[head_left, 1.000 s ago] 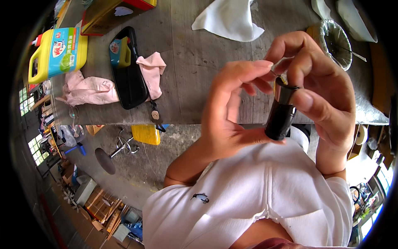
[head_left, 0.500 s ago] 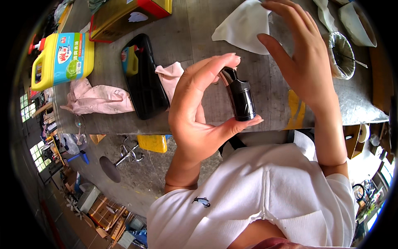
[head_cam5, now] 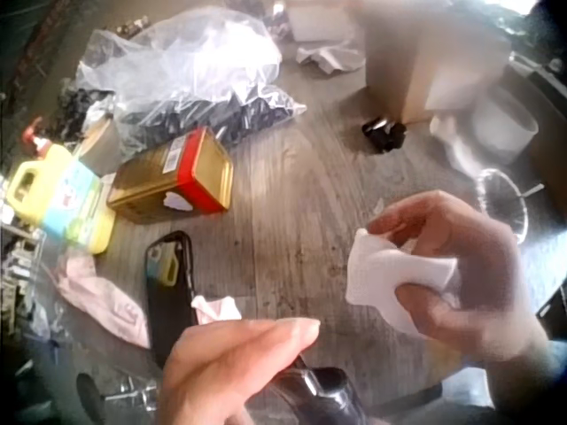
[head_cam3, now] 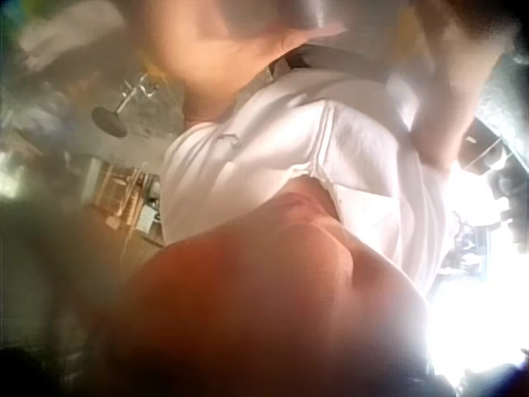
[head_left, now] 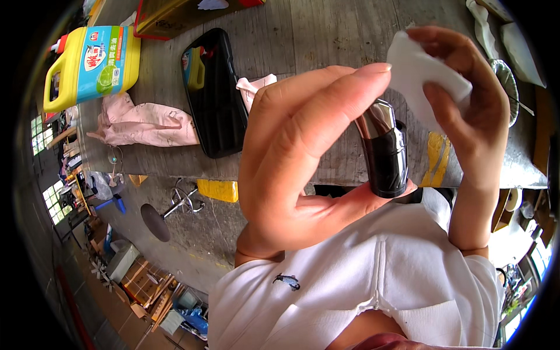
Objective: The person cleans small black cylindrical mechanical parts by applying a dark paste with a metal tool and wiping them with a white tissue. The person handles the parts one at a time, rotating them to cover all surfaces, and places the cleaned items into a cardboard box.
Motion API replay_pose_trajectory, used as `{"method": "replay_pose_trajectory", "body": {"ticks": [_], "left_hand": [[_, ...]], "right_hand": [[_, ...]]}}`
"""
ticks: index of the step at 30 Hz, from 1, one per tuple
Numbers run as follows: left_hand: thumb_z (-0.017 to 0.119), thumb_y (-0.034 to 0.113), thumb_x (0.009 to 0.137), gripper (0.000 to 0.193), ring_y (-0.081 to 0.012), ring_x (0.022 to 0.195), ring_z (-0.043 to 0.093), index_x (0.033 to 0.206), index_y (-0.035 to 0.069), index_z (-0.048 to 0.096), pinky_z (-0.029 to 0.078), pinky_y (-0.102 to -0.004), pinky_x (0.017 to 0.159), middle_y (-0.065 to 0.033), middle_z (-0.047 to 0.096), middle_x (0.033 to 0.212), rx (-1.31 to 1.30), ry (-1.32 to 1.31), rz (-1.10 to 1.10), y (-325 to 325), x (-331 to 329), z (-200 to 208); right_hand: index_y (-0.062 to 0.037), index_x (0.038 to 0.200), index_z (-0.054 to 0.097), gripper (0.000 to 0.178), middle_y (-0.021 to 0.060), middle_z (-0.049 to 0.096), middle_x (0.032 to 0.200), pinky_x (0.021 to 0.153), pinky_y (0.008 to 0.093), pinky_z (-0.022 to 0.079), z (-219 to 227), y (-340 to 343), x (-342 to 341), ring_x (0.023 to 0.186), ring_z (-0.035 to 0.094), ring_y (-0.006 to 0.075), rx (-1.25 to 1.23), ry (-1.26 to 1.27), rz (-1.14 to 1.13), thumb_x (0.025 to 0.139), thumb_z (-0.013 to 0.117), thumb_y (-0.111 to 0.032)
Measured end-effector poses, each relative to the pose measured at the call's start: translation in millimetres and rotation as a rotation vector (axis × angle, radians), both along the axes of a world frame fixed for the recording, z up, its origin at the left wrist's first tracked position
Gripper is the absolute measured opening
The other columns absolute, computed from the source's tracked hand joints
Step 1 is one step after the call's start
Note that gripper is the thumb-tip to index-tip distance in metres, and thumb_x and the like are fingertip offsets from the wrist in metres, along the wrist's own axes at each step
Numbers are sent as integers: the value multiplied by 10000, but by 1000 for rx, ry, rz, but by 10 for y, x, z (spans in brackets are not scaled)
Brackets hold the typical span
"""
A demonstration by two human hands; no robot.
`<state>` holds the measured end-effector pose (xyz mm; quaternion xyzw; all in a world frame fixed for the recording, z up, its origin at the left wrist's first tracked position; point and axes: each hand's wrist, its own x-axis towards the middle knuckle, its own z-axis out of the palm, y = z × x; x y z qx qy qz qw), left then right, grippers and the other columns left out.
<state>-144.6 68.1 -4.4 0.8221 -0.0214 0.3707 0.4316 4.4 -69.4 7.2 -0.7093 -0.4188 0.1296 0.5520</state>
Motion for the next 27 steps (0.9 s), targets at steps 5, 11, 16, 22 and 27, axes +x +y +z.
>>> {"method": "replay_pose_trajectory", "body": {"ticks": [5, 11, 16, 22, 27], "left_hand": [[822, 132, 516, 673, -231, 865, 604, 1136, -35, 620, 445, -314, 742, -131, 647, 1027, -26, -8, 102, -129, 52, 107], [819, 124, 507, 677, -215, 842, 596, 1142, -12, 628, 437, -310, 744, -111, 648, 977, -15, 90, 29, -111, 74, 145], [903, 211, 483, 847, -242, 932, 603, 1192, -93, 552, 454, -329, 813, -173, 612, 1047, -120, 202, -179, -91, 46, 173], [879, 90, 510, 740, -226, 918, 599, 1176, -52, 591, 478, -331, 783, -157, 610, 1070, 58, 288, -133, -123, 30, 224], [845, 49, 470, 706, -216, 879, 594, 1138, -23, 628, 486, -321, 774, -150, 613, 1069, 165, 280, 17, -199, 69, 200]], "right_hand": [[-26, 828, 507, 174, 172, 593, 953, 714, 278, 453, -52, -158, -10, 840, 564, 193, 164, 48, 134, 738, 655, -21], [-29, 1010, 624, 298, 172, 593, 925, 656, 327, 495, 186, -398, 80, 819, 593, 270, 102, -429, 329, 788, 710, -209], [-103, 1062, 667, 320, 164, 583, 959, 623, 329, 537, 107, -416, -118, 792, 623, 280, 163, -257, 293, 747, 722, -117], [-31, 988, 667, 320, 158, 554, 994, 594, 328, 529, -19, -414, -201, 735, 627, 290, 193, -310, 307, 677, 728, -74], [18, 941, 682, 306, 147, 541, 966, 595, 322, 525, -36, -356, -163, 749, 617, 269, 201, -488, 299, 650, 735, -60]]}}
